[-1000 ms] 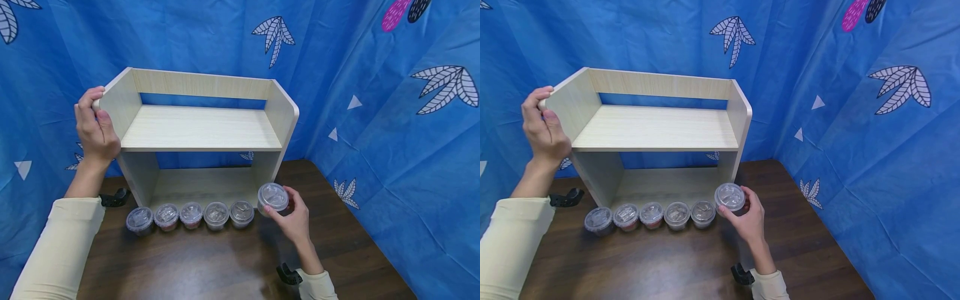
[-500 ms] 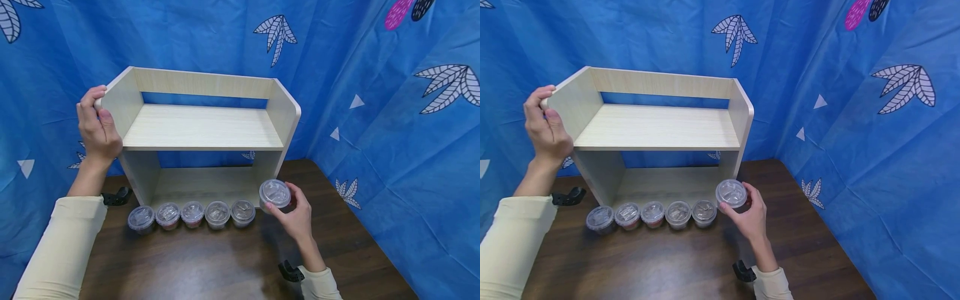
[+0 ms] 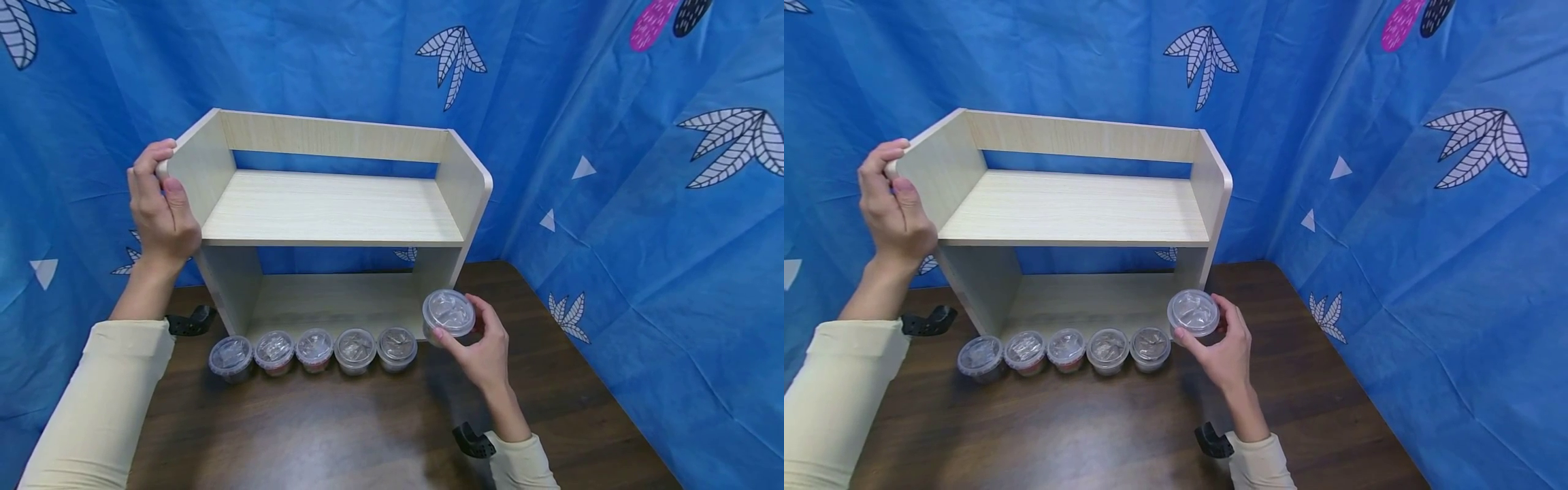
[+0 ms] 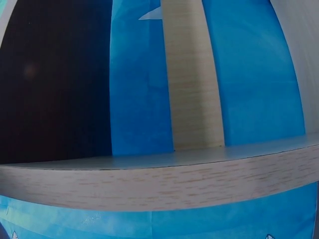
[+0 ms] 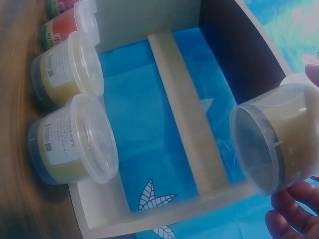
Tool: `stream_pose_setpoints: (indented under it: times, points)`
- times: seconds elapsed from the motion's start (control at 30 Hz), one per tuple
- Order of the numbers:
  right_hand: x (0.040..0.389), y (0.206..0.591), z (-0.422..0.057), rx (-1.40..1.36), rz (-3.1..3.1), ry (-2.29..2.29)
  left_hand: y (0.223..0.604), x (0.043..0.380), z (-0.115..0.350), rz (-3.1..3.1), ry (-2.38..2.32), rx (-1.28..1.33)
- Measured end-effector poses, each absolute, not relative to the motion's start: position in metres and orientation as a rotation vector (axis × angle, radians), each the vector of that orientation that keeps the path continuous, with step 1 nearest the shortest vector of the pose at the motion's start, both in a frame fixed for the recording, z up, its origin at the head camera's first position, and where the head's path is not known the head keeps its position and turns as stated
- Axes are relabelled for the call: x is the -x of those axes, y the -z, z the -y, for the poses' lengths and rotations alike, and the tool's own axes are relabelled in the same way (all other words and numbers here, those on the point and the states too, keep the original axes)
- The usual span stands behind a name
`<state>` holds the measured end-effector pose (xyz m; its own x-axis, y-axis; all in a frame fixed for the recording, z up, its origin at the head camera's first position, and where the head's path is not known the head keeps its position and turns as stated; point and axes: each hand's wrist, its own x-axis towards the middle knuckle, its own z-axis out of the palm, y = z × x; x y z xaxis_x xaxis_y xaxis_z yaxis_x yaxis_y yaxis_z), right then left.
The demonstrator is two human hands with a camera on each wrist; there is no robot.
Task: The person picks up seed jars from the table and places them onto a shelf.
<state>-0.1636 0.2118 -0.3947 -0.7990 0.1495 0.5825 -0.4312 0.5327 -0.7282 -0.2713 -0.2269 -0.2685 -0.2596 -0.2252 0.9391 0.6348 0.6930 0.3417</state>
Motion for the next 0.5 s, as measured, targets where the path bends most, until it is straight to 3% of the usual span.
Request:
stream_pose_setpoints:
  times: [0.5]
  points:
    - [0.1681, 0.385, -0.2137, -0.264, 2.137, -1.242, 0.2682, 0.2694, 0.225, 1.655, 0.831, 0.322]
